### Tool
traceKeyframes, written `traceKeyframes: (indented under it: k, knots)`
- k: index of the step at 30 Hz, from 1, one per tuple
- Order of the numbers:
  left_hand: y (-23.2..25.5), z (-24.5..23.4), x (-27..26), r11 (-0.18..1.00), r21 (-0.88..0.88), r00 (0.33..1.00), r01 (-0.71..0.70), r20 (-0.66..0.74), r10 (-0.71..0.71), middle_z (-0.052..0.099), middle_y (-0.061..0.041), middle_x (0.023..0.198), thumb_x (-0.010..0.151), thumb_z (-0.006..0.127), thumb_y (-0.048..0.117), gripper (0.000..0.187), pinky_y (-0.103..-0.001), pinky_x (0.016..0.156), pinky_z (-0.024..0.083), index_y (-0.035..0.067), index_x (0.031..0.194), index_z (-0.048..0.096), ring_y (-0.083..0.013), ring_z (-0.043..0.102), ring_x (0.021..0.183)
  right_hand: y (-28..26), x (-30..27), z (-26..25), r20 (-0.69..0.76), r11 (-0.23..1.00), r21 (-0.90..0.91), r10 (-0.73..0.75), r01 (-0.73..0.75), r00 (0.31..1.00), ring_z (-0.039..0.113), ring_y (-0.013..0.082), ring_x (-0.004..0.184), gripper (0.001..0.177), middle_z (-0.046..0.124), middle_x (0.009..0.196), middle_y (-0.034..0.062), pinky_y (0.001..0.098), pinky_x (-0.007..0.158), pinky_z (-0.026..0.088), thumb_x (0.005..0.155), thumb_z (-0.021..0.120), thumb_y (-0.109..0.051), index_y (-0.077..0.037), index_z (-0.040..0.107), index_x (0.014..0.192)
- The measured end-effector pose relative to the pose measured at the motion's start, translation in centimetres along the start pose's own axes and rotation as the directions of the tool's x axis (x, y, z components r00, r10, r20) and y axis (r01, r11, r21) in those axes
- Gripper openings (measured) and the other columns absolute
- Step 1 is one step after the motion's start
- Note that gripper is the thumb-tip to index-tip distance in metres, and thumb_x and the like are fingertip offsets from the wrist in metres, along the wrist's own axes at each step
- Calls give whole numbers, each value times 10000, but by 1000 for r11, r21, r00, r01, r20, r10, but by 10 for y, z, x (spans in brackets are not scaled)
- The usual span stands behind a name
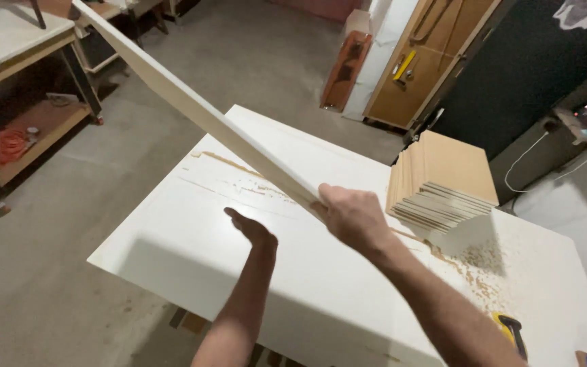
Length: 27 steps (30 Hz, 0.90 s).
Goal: The person uses a yellow electric sander to smooth the surface of a rectangular wooden board on a white workbench. After sanding, they move the board to a stack and then use a small wooden block to scrape sawdust off the workbench.
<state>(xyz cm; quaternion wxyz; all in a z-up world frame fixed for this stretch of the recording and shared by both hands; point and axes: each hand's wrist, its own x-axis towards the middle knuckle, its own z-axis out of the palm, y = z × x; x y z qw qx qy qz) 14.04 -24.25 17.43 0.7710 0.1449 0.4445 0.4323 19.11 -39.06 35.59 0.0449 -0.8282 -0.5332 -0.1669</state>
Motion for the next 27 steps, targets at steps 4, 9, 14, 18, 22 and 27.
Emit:
traceKeyframes:
  k: [4, 9, 14, 18, 22, 27]
  knots:
    - [0, 56, -34, 850, -460, 967, 256, 124, -224, -3, -115, 1733, 804, 305, 981, 1229, -517, 1302, -60, 144, 1657, 21, -304, -25, 1598, -26, -26, -12, -108, 997, -30, -69, 67, 992, 631, 168, 477, 250, 507, 557, -50, 291, 496, 535, 1026, 572, -339, -216, 511, 817]
    - [-124, 56, 92, 882, -79, 726, 464, 605, -328, 454, -201, 1488, 924, 402, 815, 915, -541, 1068, 318, 208, 1593, 254, -396, 463, 1327, -30, -69, -26, -298, 982, -97, -185, 163, 936, 597, 215, 450, 251, 462, 542, -25, 321, 432, 480, 995, 545, -329, -201, 523, 780]
    - [-58, -34, 21, 930, -115, 828, 349, 503, -248, 469, -165, 1275, 879, 418, 837, 848, -477, 954, 337, 194, 1420, 307, -346, 476, 1144, -86, -131, -1, -361, 934, -167, -355, 315, 862, 567, 200, 478, 102, 448, 610, -39, 307, 468, 470, 890, 564, -210, -218, 532, 794]
    - [20, -89, -36, 964, -133, 919, 230, 355, -170, 490, -118, 1001, 821, 440, 867, 788, -394, 809, 361, 178, 1199, 376, -281, 492, 908, -140, -150, -20, -399, 909, -117, -412, 401, 819, 551, 208, 492, 47, 435, 650, -9, 315, 477, 466, 855, 540, -167, -183, 545, 812]
    - [120, -122, -92, 979, -172, 970, 109, 235, -66, 504, -86, 819, 783, 454, 887, 767, -338, 712, 377, 169, 1051, 422, -237, 503, 752, -171, -129, -61, -386, 859, 33, -460, 510, 799, 587, 232, 495, 88, 468, 637, -11, 352, 460, 468, 863, 587, -255, -198, 542, 812]
    - [262, -210, -152, 976, -71, 884, -206, 414, 217, 177, -323, 1665, 971, 396, 754, 915, -624, 1249, 108, 190, 1660, 182, -477, 158, 1548, -200, -66, -119, -123, 762, 546, -339, 348, 933, 589, 392, 578, 312, 537, 632, 153, 457, 552, 456, 949, 668, -323, -86, 497, 841]
